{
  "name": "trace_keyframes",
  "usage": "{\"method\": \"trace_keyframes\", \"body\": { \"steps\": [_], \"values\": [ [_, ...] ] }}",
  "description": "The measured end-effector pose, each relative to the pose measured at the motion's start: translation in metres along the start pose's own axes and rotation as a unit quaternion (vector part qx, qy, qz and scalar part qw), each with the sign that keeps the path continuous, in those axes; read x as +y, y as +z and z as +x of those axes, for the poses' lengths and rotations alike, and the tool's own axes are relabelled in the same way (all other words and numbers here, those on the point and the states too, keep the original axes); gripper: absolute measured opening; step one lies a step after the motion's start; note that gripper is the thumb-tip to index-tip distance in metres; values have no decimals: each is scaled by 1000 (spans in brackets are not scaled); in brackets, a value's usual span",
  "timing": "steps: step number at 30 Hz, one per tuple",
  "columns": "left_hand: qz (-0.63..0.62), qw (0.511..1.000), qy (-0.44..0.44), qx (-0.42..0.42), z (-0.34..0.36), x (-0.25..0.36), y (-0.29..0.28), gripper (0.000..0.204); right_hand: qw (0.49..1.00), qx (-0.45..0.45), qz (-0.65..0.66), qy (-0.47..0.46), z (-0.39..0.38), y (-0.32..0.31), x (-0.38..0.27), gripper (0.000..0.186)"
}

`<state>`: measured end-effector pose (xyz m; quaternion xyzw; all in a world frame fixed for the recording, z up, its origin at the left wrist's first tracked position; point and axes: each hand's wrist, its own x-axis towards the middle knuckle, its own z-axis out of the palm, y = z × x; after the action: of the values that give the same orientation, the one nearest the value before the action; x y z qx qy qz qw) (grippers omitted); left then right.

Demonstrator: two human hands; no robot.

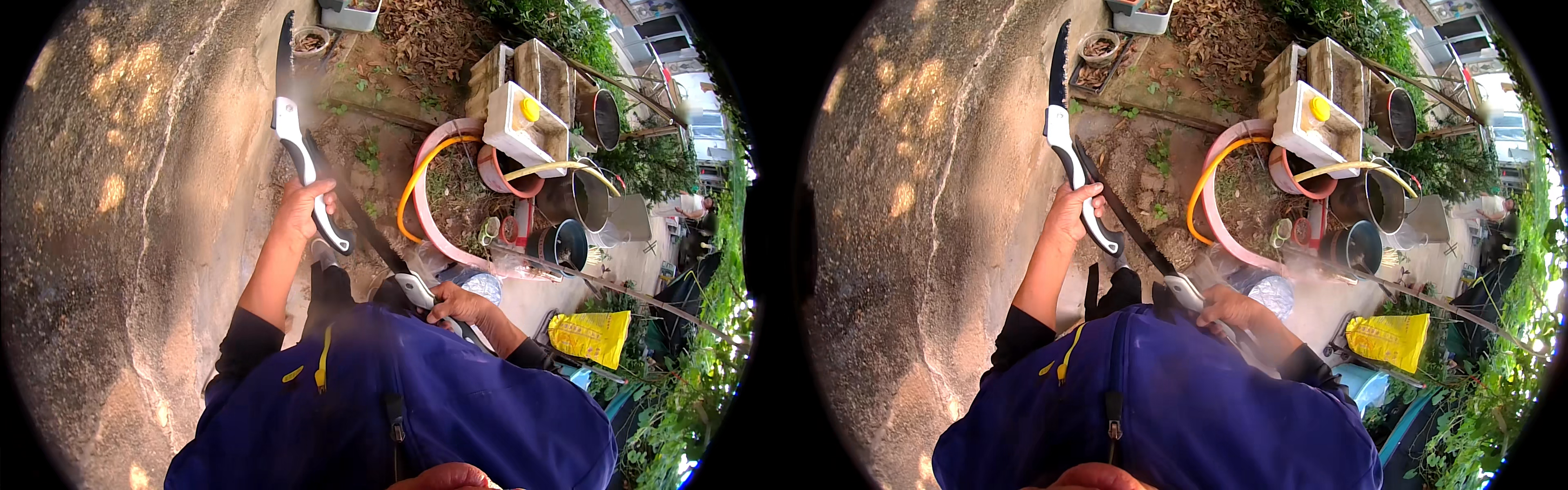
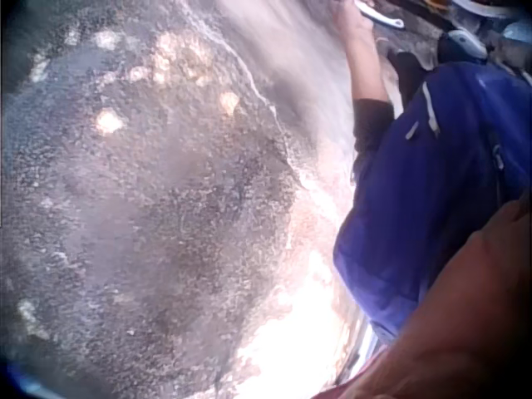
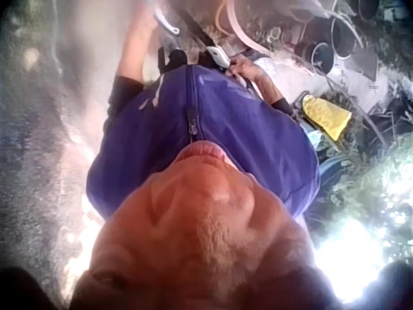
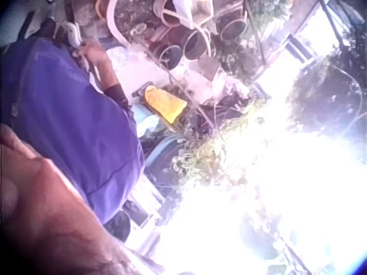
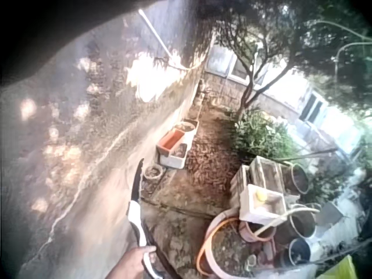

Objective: The person uses a hand saw to cut a thick tree branch in a garden. They saw through the branch, then walk to a tool shed to retrieve a second saw before returning to the tree to continue cutting.

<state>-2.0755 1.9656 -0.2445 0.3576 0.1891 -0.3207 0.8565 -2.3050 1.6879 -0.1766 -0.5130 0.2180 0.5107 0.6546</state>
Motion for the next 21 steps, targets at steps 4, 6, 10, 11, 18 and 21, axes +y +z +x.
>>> {"method": "trace_keyframes", "body": {
  "steps": [4, 6, 10, 11, 18, 21],
  "values": [
    [-38, 999, -37, -14, 54, 15, 9, 32, 996, 67, 47, -45, -2, 24, -36, 24],
    [2, 999, -46, -29, 70, 22, 21, 30, 989, 96, 98, -56, 0, 24, -45, 24],
    [219, 975, -33, 25, 90, 40, 24, 25, 971, 181, 119, -103, -5, -3, -54, 23],
    [277, 959, -16, 56, 88, 45, 25, 20, 963, 190, 159, -111, -7, -14, -53, 22],
    [646, 720, 167, 191, 131, 68, -24, 38, 903, 375, 187, -98, 17, -99, -67, 11],
    [676, 680, 190, 211, 164, 80, -18, 33, 901, 377, 197, -85, 33, -135, -107, 13]
  ]
}}
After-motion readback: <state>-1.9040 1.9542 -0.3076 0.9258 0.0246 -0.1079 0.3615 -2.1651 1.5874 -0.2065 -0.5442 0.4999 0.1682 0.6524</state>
